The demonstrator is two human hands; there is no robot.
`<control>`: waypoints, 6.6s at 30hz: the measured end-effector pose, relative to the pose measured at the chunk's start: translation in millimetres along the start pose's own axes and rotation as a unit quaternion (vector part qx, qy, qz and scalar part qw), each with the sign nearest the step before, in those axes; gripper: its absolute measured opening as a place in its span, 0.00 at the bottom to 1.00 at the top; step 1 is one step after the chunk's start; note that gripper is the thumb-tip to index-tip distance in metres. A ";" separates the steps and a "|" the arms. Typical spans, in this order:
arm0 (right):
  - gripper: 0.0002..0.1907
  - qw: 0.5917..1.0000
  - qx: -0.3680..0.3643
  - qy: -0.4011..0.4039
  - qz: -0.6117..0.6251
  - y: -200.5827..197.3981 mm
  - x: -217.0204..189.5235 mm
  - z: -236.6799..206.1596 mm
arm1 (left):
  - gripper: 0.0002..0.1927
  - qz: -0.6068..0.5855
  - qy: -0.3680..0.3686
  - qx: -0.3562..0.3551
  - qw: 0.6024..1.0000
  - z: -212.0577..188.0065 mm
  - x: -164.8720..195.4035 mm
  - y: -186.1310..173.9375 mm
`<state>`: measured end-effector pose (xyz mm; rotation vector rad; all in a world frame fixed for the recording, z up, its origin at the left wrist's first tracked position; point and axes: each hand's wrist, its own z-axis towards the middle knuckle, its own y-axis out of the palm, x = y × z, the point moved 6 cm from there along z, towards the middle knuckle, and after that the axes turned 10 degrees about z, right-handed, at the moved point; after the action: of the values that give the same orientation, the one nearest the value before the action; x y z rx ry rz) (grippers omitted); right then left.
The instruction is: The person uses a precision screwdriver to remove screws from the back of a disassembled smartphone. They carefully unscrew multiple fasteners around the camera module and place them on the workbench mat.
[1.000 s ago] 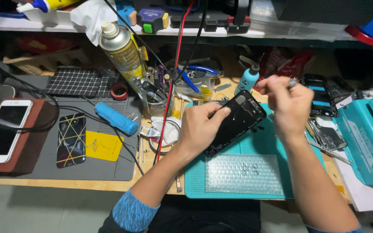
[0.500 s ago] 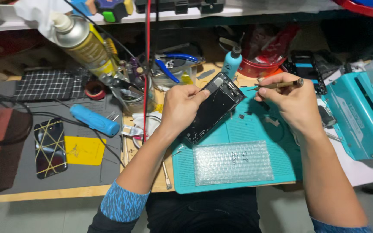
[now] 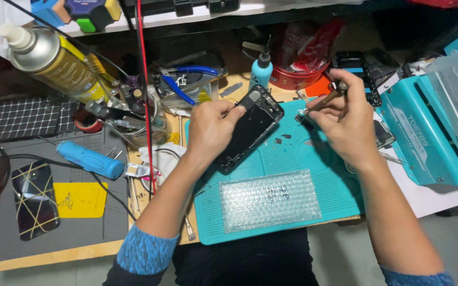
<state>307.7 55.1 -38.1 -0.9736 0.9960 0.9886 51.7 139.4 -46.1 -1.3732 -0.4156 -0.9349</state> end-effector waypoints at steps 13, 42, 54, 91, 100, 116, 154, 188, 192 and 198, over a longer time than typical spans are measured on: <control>0.33 0.997 -0.068 -0.036 -0.012 20.2 8.6 -2.8 | 0.14 -0.005 -0.037 -0.013 0.999 -2.2 -13.8 -9.2; 0.40 0.985 -0.031 -0.047 0.162 8.1 -4.5 -3.8 | 0.14 0.025 0.005 -0.003 1.000 -3.2 -9.6 -6.4; 0.38 0.969 -0.046 -0.082 0.229 30.4 -45.2 -4.7 | 0.15 -0.001 0.015 -0.072 0.997 -27.4 29.6 -12.3; 0.38 0.979 -0.071 -0.153 0.118 60.4 -85.9 -19.4 | 0.14 0.015 0.092 -0.041 0.995 -55.9 64.8 -42.6; 0.37 0.979 -0.070 -0.160 0.108 60.5 -87.7 -19.5 | 0.13 -0.014 0.078 -0.044 0.996 -55.5 67.9 -46.9; 0.37 0.981 -0.065 -0.153 0.104 64.4 -87.1 -19.4 | 0.14 -0.008 0.072 -0.048 0.996 -54.8 65.2 -46.5; 0.31 0.861 -0.171 -0.444 -0.178 93.7 -132.8 -27.6 | 0.11 0.019 0.038 -0.062 0.997 -46.4 49.6 -33.9; 0.21 0.884 -0.158 -0.417 -0.142 105.7 -120.6 -14.3 | 0.11 0.007 0.019 -0.012 1.000 -36.0 24.9 -25.9; 0.22 0.882 -0.197 -0.406 -0.136 110.7 -117.0 -11.0 | 0.11 0.010 0.032 -0.002 0.999 -35.9 24.1 -26.3; 0.25 0.889 -0.165 -0.404 -0.140 110.5 -112.6 -10.6 | 0.11 0.026 0.028 -0.001 0.999 -34.1 20.1 -23.7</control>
<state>174.3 50.6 46.6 -0.8208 -0.0146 1.1846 36.6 102.5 -22.8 -1.3497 -0.3352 -0.9302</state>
